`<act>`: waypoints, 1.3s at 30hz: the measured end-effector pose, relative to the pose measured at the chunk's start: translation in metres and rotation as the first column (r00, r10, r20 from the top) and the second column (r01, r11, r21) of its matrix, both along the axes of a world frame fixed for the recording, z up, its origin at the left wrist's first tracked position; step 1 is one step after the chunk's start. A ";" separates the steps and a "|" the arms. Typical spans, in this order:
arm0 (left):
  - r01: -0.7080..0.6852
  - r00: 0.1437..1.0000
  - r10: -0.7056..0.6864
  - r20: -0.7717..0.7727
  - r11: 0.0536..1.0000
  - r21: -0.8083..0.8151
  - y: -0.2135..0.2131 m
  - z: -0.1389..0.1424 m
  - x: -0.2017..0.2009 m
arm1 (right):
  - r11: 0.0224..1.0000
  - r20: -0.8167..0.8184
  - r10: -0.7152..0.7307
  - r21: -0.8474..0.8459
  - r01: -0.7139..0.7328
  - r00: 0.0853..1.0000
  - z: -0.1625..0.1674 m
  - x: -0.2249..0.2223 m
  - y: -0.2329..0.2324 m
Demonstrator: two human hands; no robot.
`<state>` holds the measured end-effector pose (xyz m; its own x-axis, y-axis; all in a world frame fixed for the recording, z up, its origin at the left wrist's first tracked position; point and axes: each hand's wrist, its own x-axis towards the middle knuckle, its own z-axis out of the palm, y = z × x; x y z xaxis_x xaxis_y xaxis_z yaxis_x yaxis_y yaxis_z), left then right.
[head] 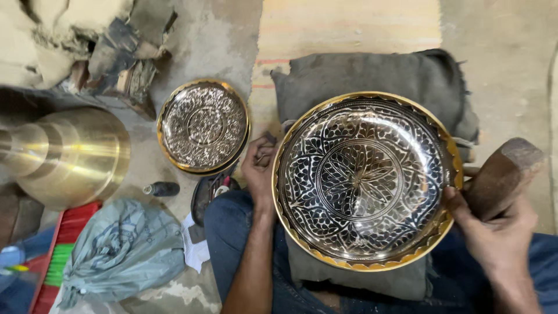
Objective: The person uses a small metal punch and a wooden mallet to emboss a decorative pattern into a brass plate. They hold the plate steady with one hand while striking the punch with the other to create a repeating floral design.
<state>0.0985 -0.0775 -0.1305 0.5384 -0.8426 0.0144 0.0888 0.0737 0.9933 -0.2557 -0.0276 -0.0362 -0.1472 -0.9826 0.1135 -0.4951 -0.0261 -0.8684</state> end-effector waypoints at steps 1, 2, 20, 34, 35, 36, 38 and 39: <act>-0.035 0.998 0.034 0.046 0.999 0.023 0.000 0.009 -0.001 | 0.999 0.026 -0.037 -0.002 0.037 0.999 -0.003 -0.001 0.007; -0.071 0.995 0.072 0.072 0.997 -0.005 0.003 0.020 -0.003 | 0.997 0.053 -0.071 -0.001 0.071 0.996 -0.007 -0.002 0.013; 0.333 0.883 -0.317 0.345 0.943 0.012 0.046 0.137 -0.125 | 0.989 -0.159 -0.148 -0.021 0.147 0.976 0.027 -0.005 0.046; 0.389 0.849 -0.392 0.354 0.917 0.084 0.039 0.132 -0.119 | 0.931 -0.897 0.232 0.093 -0.352 0.376 0.135 0.014 -0.040; 0.391 0.844 -0.400 0.358 0.915 0.100 0.038 0.132 -0.118 | 0.929 -0.935 0.236 0.137 -0.342 0.264 0.136 0.015 -0.045; 0.397 0.840 -0.390 0.377 0.916 0.063 0.039 0.131 -0.118 | 0.925 -0.952 0.211 0.120 -0.360 0.224 0.136 0.016 -0.048; 0.410 0.833 -0.365 0.415 0.912 -0.020 0.039 0.131 -0.119 | 0.913 -0.979 0.150 0.083 -0.399 0.140 0.137 0.016 -0.055; 0.413 0.832 -0.371 0.412 0.911 -0.015 0.039 0.131 -0.119 | 0.919 -0.973 0.171 0.101 -0.382 0.154 0.138 0.016 -0.057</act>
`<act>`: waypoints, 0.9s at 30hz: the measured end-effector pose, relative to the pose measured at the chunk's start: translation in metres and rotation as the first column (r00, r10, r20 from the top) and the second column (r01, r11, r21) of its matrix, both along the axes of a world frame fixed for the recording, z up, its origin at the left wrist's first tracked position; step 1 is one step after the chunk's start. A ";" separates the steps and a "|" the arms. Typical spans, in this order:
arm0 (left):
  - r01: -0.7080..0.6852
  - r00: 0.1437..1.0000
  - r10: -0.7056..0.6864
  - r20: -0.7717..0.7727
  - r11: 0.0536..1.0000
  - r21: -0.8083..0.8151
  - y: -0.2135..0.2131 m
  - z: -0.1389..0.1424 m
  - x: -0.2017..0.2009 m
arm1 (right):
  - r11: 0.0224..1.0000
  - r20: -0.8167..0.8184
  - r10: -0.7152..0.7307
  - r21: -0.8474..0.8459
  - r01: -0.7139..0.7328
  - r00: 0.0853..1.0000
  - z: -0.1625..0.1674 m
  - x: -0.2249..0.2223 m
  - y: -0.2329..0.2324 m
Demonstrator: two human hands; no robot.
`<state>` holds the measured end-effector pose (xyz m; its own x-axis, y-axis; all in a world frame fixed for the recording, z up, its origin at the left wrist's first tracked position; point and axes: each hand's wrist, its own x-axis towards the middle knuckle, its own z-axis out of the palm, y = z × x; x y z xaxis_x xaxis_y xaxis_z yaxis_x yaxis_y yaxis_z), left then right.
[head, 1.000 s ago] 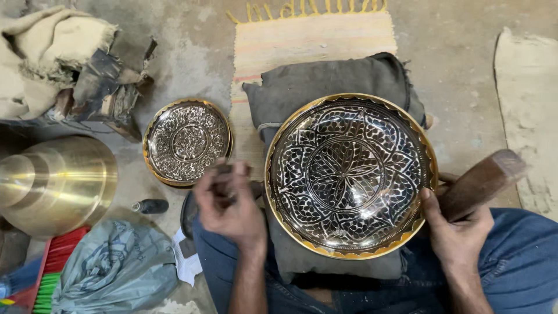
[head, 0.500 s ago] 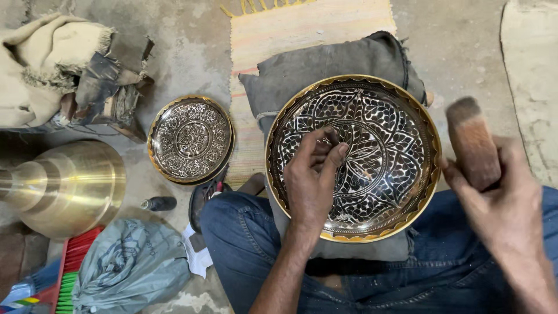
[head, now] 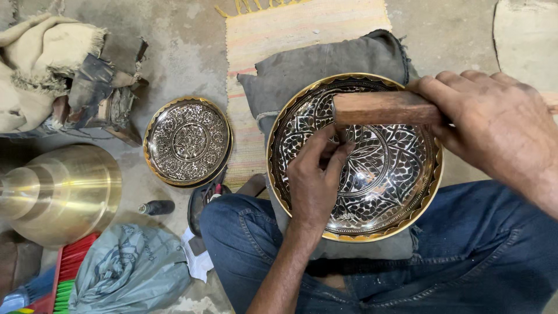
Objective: The person uses a small metal punch and a wooden mallet to emboss a decorative pattern into a brass plate. They hold the plate steady with one hand while striking the punch with the other to create a repeating floral design.
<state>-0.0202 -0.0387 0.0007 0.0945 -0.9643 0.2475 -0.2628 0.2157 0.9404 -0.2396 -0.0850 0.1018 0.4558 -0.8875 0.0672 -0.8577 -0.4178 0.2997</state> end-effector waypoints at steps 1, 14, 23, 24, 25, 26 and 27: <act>0.006 1.000 -0.006 0.000 1.000 0.007 -0.001 0.000 0.000 | 0.999 0.012 -0.021 0.026 0.021 1.000 0.001 0.000 -0.002; -0.001 1.000 0.001 0.008 1.000 -0.011 -0.001 0.001 -0.001 | 0.998 0.094 -0.031 -0.049 0.036 0.995 0.013 0.001 -0.014; -0.010 1.000 0.010 0.004 1.000 0.005 -0.001 0.000 -0.002 | 0.954 0.093 -0.249 0.196 0.228 0.964 -0.004 -0.016 -0.015; -0.016 1.000 0.015 0.021 1.000 0.022 -0.002 -0.001 -0.002 | 0.976 -0.014 -0.170 0.138 0.170 0.985 -0.004 -0.016 -0.014; -0.019 0.999 0.018 0.038 0.999 0.033 -0.003 -0.001 -0.002 | 0.991 -0.123 -0.096 0.082 0.107 0.988 -0.004 -0.016 -0.014; -0.021 0.998 0.018 0.055 0.999 0.046 -0.003 -0.002 -0.003 | 0.999 -0.235 -0.030 0.033 0.039 0.972 -0.004 -0.015 -0.014; -0.012 0.999 0.010 0.044 0.999 0.033 -0.004 -0.003 -0.003 | 0.996 -0.126 -0.051 0.062 0.059 0.991 -0.003 -0.013 -0.015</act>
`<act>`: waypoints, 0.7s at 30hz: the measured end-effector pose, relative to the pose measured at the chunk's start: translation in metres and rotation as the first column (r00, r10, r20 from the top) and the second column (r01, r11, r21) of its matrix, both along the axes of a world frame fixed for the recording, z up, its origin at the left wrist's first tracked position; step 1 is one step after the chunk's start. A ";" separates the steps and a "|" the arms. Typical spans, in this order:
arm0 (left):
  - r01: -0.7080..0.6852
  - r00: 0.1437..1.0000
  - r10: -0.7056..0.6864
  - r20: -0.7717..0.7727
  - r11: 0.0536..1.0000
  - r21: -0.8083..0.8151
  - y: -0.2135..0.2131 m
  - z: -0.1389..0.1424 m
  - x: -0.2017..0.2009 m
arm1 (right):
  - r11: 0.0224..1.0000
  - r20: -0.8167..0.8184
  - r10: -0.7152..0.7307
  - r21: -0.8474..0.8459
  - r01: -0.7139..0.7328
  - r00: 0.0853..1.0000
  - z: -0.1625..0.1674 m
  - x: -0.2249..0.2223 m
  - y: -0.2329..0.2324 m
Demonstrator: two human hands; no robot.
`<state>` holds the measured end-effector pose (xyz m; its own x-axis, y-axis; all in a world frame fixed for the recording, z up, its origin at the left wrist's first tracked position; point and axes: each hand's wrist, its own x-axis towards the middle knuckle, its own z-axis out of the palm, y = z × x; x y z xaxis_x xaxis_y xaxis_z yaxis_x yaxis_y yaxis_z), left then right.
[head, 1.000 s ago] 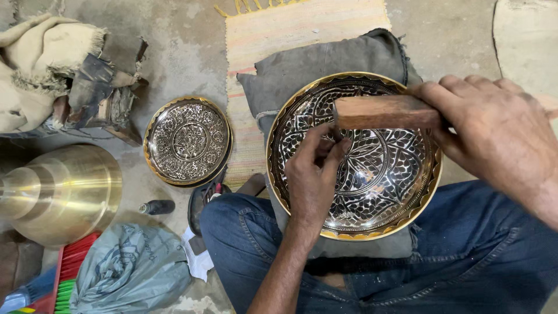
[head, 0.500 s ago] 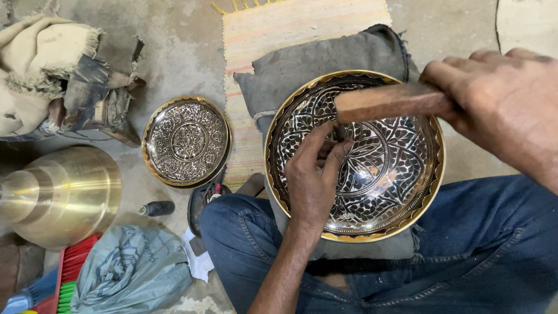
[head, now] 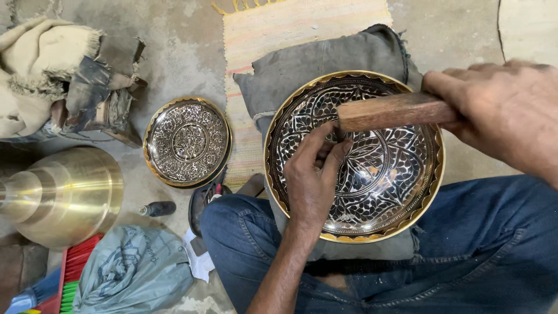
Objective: The person uses a small metal punch and a wooden mallet to emboss a decorative pattern into a brass plate. They hold the plate steady with one hand while striking the punch with the other to create a repeating floral design.
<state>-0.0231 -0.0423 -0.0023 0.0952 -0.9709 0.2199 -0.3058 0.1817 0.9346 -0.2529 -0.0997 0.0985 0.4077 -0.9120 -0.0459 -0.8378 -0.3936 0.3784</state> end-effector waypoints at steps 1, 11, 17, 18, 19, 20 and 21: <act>0.007 1.000 -0.007 -0.012 1.000 -0.014 0.000 -0.001 0.000 | 0.999 0.111 -0.025 0.024 0.023 0.994 0.002 0.001 -0.001; 0.026 1.000 -0.026 -0.007 1.000 0.000 0.000 0.001 0.002 | 0.980 0.102 -0.130 0.165 0.113 0.986 0.004 0.008 0.002; 0.019 1.000 -0.019 -0.020 0.999 0.028 0.002 0.005 0.002 | 0.896 0.067 -0.344 0.322 0.306 0.937 0.001 0.009 0.001; 0.017 1.000 -0.017 -0.008 1.000 0.022 0.001 0.006 0.002 | 0.949 0.008 -0.233 0.222 0.226 0.972 0.002 0.010 0.001; 0.013 1.000 -0.013 0.002 1.000 0.017 0.001 0.006 0.002 | 0.984 -0.064 -0.123 0.125 0.131 0.990 0.004 0.010 0.001; 0.010 1.000 -0.010 0.013 1.000 0.016 0.001 0.007 0.002 | 0.999 -0.143 -0.019 0.039 0.025 0.990 0.005 0.011 0.002; 0.015 1.000 -0.015 0.011 1.000 0.006 0.001 0.007 0.002 | 0.982 -0.058 -0.136 0.125 0.142 0.989 0.006 0.011 0.003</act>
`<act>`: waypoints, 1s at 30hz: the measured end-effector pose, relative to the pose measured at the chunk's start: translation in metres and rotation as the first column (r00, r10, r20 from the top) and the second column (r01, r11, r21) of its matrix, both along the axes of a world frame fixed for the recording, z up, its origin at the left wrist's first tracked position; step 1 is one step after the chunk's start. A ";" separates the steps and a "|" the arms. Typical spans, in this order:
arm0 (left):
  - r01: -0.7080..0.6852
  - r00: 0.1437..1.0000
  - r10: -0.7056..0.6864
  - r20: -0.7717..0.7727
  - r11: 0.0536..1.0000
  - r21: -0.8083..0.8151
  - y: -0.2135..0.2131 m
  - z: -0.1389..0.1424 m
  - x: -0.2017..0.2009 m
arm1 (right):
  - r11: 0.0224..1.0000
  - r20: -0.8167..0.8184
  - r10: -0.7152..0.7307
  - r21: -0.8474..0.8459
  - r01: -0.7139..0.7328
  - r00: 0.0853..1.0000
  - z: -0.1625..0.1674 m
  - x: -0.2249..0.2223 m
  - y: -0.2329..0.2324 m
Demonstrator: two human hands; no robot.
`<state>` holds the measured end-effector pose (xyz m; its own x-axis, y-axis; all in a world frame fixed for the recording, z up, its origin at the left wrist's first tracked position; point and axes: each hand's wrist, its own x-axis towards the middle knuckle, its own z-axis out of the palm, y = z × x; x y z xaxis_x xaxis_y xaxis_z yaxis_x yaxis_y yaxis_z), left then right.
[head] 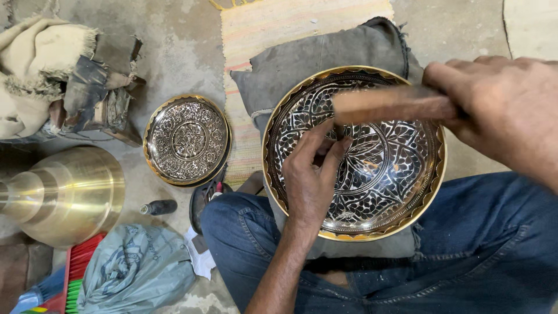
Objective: The person uses a small metal punch and a wooden mallet to emboss a decorative pattern into a brass plate. They hold the plate steady with one hand while striking the punch with the other to create a repeating floral design.
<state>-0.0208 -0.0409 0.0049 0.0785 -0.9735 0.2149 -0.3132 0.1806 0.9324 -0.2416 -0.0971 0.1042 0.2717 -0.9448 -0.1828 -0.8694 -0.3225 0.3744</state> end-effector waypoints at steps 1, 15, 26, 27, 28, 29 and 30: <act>0.004 1.000 -0.004 -0.004 1.000 -0.015 0.000 0.000 0.000 | 0.990 0.086 -0.128 0.078 0.121 0.988 0.001 0.000 0.001; 0.010 1.000 -0.010 -0.002 1.000 -0.007 0.000 -0.003 -0.001 | 1.000 0.105 -0.008 0.000 0.008 0.994 0.000 -0.002 0.006; 0.027 1.000 -0.027 -0.006 0.999 -0.046 0.001 -0.003 -0.001 | 0.972 0.153 0.201 -0.155 -0.177 0.968 -0.008 -0.006 0.010; 0.026 1.000 -0.026 -0.009 0.999 -0.022 0.002 -0.004 0.000 | 0.998 0.169 0.064 -0.030 -0.060 0.984 -0.008 -0.006 0.010; 0.025 1.000 -0.025 -0.010 1.000 -0.003 0.002 -0.004 0.000 | 0.994 0.167 -0.076 0.091 0.061 0.983 -0.009 -0.006 0.011; 0.030 0.999 -0.030 -0.012 0.999 0.011 0.002 -0.004 0.000 | 0.961 0.149 -0.219 0.202 0.187 0.964 -0.009 -0.006 0.011; 0.022 1.000 -0.022 0.002 1.000 -0.009 0.002 -0.005 0.000 | 0.987 0.145 -0.122 0.123 0.104 0.982 -0.009 -0.006 0.012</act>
<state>-0.0205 -0.0389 0.0001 0.0563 -0.9730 0.2240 -0.3103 0.1962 0.9302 -0.2476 -0.0855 0.0956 0.1975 -0.9462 -0.2564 -0.9464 -0.2522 0.2017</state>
